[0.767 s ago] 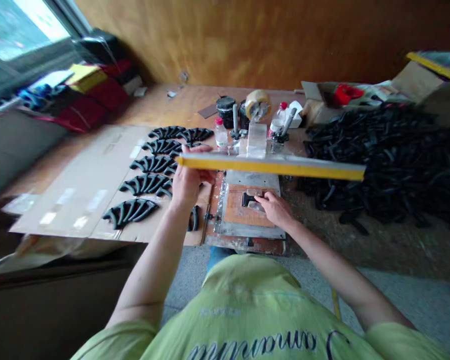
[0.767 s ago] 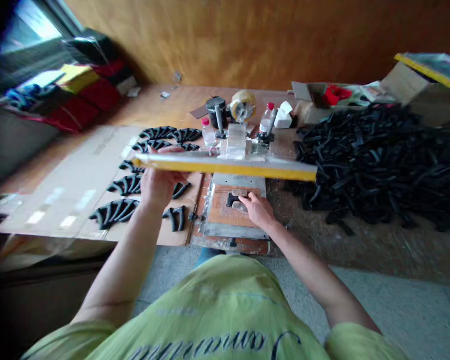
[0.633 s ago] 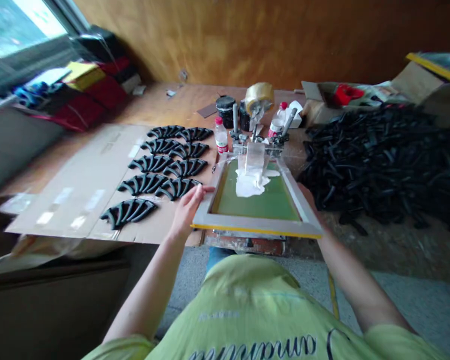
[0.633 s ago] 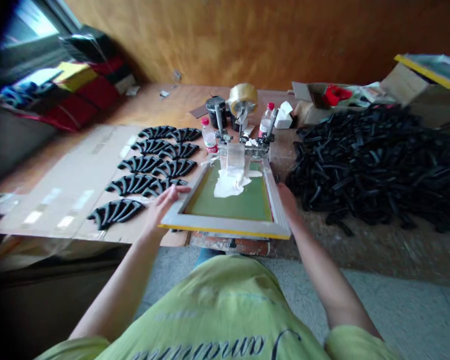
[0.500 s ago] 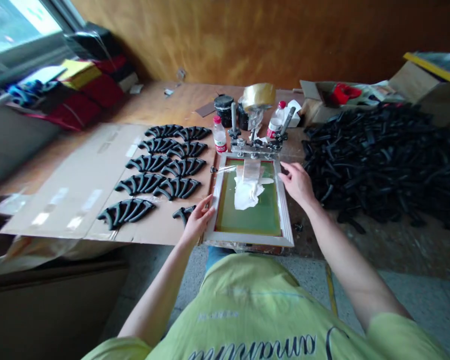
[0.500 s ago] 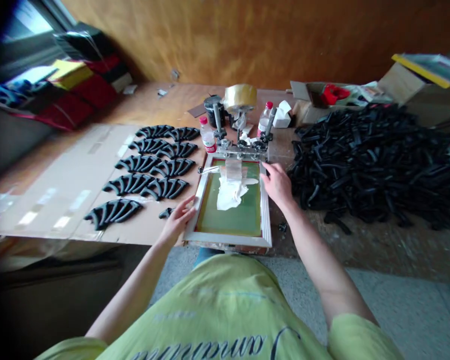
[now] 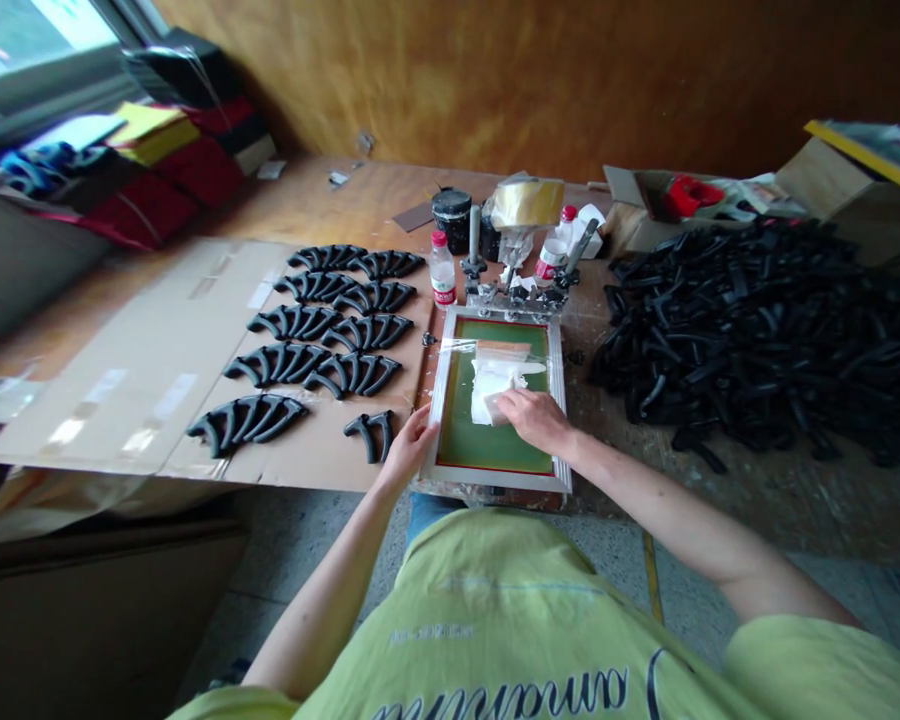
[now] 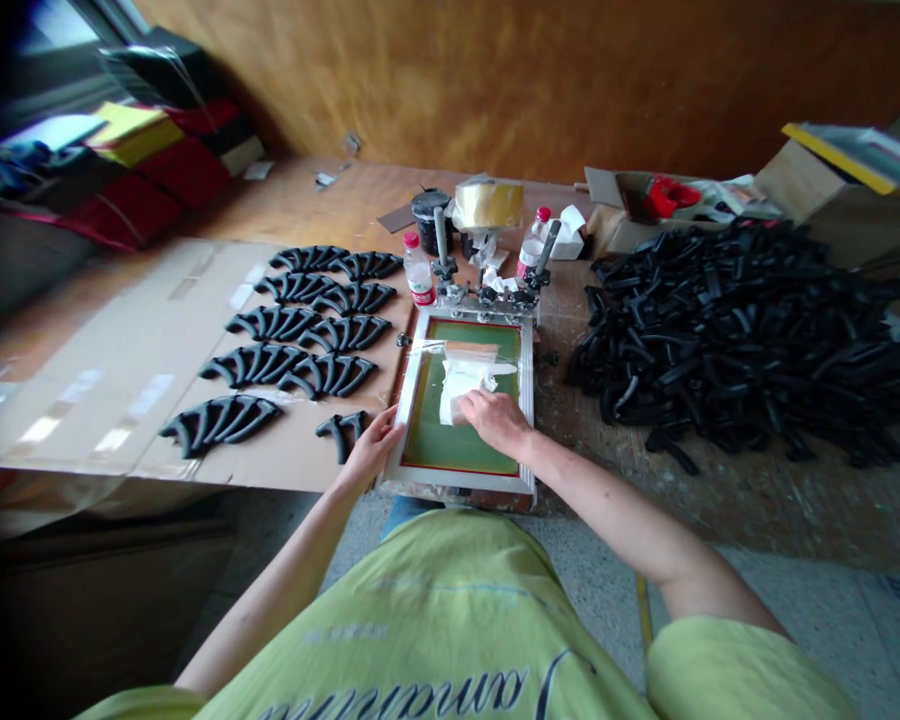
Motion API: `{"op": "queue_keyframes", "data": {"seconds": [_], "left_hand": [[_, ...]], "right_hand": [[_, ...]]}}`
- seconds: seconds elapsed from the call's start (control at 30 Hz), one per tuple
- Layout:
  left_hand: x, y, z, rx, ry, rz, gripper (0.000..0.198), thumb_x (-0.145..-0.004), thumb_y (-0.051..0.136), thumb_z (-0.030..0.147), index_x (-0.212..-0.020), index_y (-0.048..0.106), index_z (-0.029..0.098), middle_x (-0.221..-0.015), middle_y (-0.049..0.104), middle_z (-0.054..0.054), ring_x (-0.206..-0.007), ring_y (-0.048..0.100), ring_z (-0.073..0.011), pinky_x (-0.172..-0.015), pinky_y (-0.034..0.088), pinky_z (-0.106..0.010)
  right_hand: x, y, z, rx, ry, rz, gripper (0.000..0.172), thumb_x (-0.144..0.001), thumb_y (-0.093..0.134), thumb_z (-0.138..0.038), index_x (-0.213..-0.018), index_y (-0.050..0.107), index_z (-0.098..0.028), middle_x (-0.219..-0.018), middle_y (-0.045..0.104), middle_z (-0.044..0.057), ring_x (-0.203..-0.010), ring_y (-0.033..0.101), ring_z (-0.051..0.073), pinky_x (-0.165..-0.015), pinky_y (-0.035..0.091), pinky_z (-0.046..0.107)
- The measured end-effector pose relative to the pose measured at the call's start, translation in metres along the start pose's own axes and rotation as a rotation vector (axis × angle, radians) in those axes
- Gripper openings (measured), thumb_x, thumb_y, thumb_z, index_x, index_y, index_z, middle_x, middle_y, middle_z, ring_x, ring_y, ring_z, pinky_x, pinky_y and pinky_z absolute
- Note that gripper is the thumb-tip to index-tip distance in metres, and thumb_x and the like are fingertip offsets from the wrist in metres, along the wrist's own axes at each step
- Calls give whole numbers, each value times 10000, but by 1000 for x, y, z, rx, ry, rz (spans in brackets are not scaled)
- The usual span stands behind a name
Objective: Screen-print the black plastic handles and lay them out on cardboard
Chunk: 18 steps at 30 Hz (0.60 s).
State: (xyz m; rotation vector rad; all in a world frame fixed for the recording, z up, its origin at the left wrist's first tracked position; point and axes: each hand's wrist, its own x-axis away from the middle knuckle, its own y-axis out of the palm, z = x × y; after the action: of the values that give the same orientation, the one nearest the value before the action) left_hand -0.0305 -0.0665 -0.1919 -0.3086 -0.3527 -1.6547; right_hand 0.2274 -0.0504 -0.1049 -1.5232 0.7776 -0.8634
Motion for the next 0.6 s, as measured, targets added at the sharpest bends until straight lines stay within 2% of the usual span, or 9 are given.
{"op": "queue_keyframes", "data": {"seconds": [0.07, 0.13, 0.23, 0.3, 0.43, 0.5, 0.6], "left_hand": [[-1, 0, -1, -8, 2, 0, 806, -752, 697, 545, -1421, 486, 148, -840, 697, -38, -739, 660, -182, -640, 512, -253], [-2, -1, -2, -27, 8, 5, 794, -750, 695, 553, -1408, 504, 152, -852, 703, -43, -748, 663, -186, -646, 512, -257], [-2, -2, -3, -64, 25, 18, 768, -756, 686, 559, -1391, 528, 156, -832, 701, -43, -740, 662, -190, -642, 512, -262], [-2, -2, -3, -76, 28, 16, 762, -762, 678, 563, -1389, 530, 156, -805, 693, -39, -725, 658, -191, -631, 509, -262], [1, -1, 0, -82, 21, 15, 757, -762, 675, 570, -1381, 533, 158, -782, 682, -30, -688, 647, -181, -597, 493, -251], [3, 1, 4, -86, 15, 30, 750, -755, 683, 567, -1367, 543, 156, -785, 685, -30, -674, 643, -173, -583, 484, -242], [8, 3, 13, -75, 11, 46, 770, -737, 700, 558, -1361, 542, 137, -785, 690, -35, -633, 634, -162, -547, 474, -234]], "right_hand": [[7, -3, 6, -18, -115, -11, 247, -934, 455, -94, -1009, 678, -168, -1007, 699, 77, -902, 617, 186, -681, 415, 265], [6, -8, 14, -54, -169, -17, 219, -895, 504, -84, -959, 686, -187, -949, 702, 49, -857, 614, 175, -669, 400, 263], [-3, -8, 17, -69, -89, 63, 177, -868, 543, -96, -912, 687, -190, -906, 698, 47, -849, 606, 185, -662, 388, 274], [-3, 1, 11, -45, -41, 139, 211, -882, 513, -84, -964, 688, -169, -946, 697, 76, -877, 600, 196, -674, 392, 285], [13, 22, -1, -35, -129, 164, 281, -903, 465, -70, -1071, 679, -141, -991, 694, 105, -864, 600, 189, -695, 414, 286], [15, 20, 1, -72, -145, 148, 245, -895, 505, -92, -1035, 692, -168, -960, 698, 80, -858, 612, 182, -706, 425, 278], [-5, -2, 13, -150, -21, 194, 169, -904, 596, -212, -1037, 699, -218, -959, 706, 44, -877, 633, 188, -733, 446, 279]]}}
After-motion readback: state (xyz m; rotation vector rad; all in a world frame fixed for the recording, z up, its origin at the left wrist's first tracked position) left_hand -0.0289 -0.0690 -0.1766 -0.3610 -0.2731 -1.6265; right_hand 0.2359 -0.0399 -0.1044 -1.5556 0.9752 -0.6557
